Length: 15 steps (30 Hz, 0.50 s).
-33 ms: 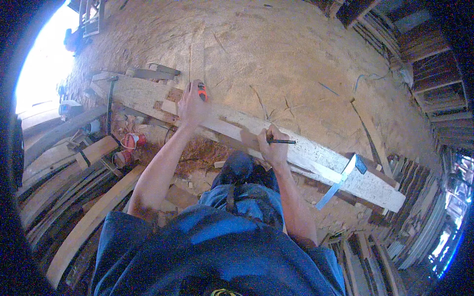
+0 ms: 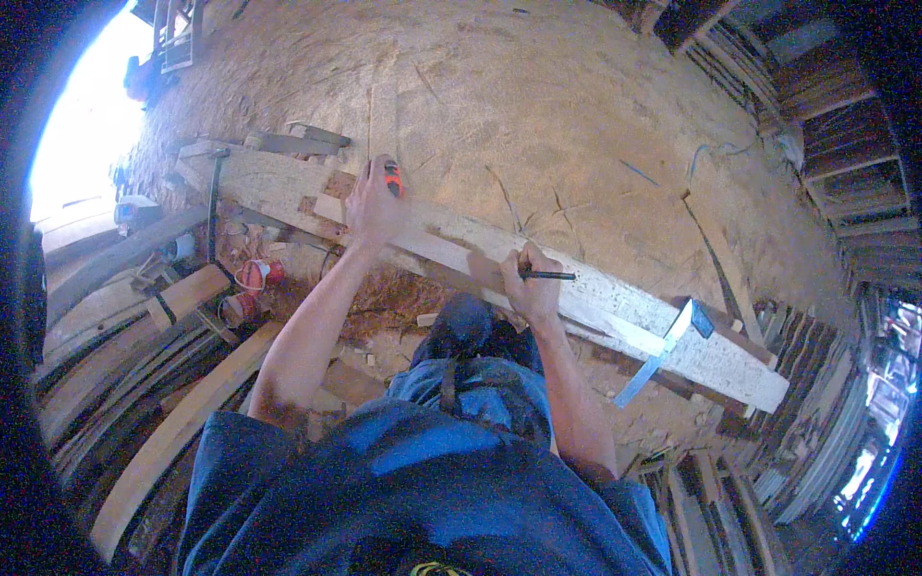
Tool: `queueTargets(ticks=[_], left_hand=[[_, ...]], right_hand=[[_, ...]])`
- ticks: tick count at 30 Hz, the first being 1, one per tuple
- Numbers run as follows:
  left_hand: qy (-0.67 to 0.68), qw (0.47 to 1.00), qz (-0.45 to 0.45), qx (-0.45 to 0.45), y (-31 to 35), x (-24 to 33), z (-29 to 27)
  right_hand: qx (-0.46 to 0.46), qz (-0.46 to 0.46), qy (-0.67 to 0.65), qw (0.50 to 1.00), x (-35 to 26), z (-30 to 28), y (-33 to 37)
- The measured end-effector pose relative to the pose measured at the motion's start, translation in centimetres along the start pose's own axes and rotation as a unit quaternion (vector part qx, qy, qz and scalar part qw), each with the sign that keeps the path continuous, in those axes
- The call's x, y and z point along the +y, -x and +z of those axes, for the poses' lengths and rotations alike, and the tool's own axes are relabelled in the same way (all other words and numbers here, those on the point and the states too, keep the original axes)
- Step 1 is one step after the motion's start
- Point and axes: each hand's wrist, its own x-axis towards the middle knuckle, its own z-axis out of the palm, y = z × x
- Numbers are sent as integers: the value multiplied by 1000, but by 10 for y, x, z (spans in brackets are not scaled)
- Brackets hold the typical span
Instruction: The person measures a long wooden plank using a tape measure and a try square, then marks measurement points with a pencil. The person repeats the process of measuring and marking along the plank's length.
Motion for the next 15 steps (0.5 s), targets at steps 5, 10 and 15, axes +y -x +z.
queueTargets(ticks=[5,10,15], left_hand=[[0,1000,-8,-9,-1,0,1],[3,1000,-6,-15,-3,0,0],[8,999,-20,-32,-3,1,-2]], right_hand=[[-2,-3,13,1000,-2,0,-1],[-3,8,13,1000,-2,0,-1],[-1,-1,8,1000,-5,-1,-2]])
